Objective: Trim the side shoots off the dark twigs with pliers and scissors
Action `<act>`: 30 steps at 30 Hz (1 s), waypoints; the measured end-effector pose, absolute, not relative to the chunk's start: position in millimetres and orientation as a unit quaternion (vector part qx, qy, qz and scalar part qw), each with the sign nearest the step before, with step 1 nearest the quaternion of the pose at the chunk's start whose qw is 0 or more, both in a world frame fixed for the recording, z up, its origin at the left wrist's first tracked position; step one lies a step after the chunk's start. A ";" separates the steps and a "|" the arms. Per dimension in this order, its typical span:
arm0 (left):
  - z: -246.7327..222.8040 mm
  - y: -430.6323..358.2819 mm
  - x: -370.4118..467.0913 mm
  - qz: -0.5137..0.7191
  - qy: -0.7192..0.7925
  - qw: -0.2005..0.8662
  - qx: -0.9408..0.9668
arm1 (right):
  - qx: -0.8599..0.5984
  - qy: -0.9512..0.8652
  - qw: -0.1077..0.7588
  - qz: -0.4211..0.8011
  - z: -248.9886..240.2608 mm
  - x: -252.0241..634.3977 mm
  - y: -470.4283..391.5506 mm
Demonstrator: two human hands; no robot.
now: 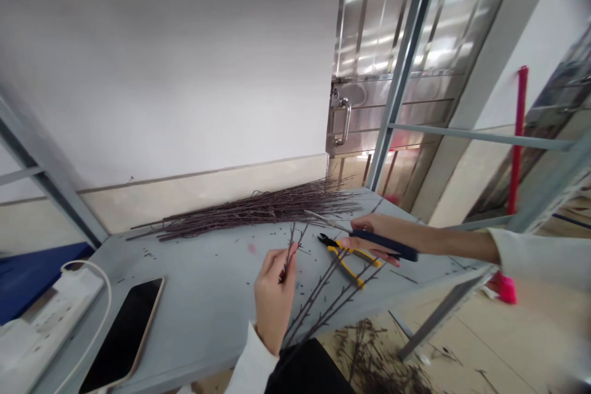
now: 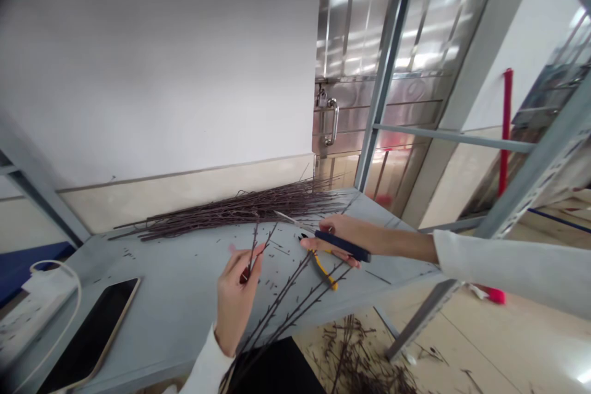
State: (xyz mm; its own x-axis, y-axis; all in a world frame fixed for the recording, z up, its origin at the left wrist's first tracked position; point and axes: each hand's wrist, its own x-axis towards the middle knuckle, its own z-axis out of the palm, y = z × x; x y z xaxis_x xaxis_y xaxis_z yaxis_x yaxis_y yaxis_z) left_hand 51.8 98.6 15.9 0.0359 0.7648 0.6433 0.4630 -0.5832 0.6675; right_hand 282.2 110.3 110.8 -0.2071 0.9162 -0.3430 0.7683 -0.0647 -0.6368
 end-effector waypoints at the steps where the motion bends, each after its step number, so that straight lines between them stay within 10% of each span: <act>1: 17.7 99.7 48.6 0.545 0.433 0.201 0.689 | -0.610 -0.698 0.094 0.362 110.1 284.4 112.0; 10: 24.5 110.5 33.3 0.517 0.424 0.513 0.537 | -0.567 -0.793 0.103 0.196 105.4 283.8 116.2; 30: 20.7 112.1 38.3 0.526 0.411 0.573 0.475 | -0.575 -0.791 0.119 0.172 117.8 274.8 113.4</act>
